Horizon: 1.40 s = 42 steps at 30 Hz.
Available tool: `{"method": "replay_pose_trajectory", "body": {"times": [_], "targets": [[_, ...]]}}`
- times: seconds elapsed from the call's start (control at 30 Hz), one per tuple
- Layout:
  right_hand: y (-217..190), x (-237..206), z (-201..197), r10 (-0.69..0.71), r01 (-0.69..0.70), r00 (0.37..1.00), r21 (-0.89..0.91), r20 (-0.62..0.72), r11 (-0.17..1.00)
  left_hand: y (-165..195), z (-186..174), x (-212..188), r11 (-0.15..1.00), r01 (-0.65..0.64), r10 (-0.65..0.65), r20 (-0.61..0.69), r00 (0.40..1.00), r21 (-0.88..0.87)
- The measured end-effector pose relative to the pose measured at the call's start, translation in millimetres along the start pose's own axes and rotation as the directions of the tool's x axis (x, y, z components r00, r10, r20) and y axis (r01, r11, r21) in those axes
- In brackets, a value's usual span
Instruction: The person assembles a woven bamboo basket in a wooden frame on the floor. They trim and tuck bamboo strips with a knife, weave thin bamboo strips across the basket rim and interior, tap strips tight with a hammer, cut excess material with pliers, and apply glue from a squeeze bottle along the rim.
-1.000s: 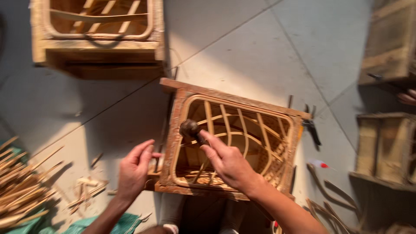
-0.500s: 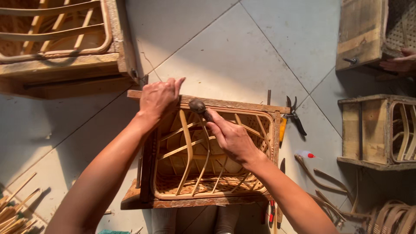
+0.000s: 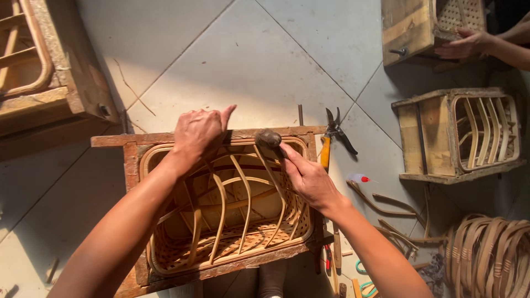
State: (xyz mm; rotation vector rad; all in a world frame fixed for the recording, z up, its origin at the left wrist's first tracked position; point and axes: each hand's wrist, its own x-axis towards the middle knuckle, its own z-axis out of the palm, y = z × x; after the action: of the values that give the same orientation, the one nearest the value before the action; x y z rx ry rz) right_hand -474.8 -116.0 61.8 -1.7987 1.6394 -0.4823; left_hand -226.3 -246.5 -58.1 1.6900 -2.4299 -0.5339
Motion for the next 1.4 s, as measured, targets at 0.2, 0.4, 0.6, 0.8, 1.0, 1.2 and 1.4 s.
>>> {"method": "replay_pose_trajectory", "body": {"times": [0.2, 0.4, 0.6, 0.8, 1.0, 1.2, 1.4], "targets": [[23, 1, -16, -0.002, 0.001, 1.000, -0.035, -0.010, 0.999, -4, 1, -3, 0.997, -0.049, 0.052, -0.057, 0.997, 0.057], [47, -44, -72, 0.453, -0.405, 0.884, 0.293, -0.116, 0.866, -4, -23, -133, 0.932, -0.328, 0.254, -0.371, 0.893, -0.151], [60, -52, -53, 0.325, -0.294, 0.940, 0.236, -0.104, 0.926, -22, 57, -347, 0.915, -0.403, 0.402, -0.138, 0.905, 0.020], [56, -23, -46, 0.224, -0.221, 0.974, 0.090, -0.026, 0.971, -37, 82, -384, 0.929, -0.365, 0.368, -0.046, 0.929, 0.070], [30, 4, -32, -0.059, 0.060, 0.998, 0.101, -0.007, 0.993, -32, 56, -370, 0.894, -0.431, 0.432, 0.024, 0.902, 0.120], [60, -82, -50, 0.196, -0.186, 0.974, 0.091, -0.114, 0.978, -15, 43, -372, 0.926, -0.372, 0.372, 0.011, 0.928, 0.061], [86, -218, -9, 0.310, -0.295, 0.941, 0.116, -0.138, 0.948, 1, 20, -359, 0.927, -0.373, 0.373, 0.003, 0.928, 0.051]]}}
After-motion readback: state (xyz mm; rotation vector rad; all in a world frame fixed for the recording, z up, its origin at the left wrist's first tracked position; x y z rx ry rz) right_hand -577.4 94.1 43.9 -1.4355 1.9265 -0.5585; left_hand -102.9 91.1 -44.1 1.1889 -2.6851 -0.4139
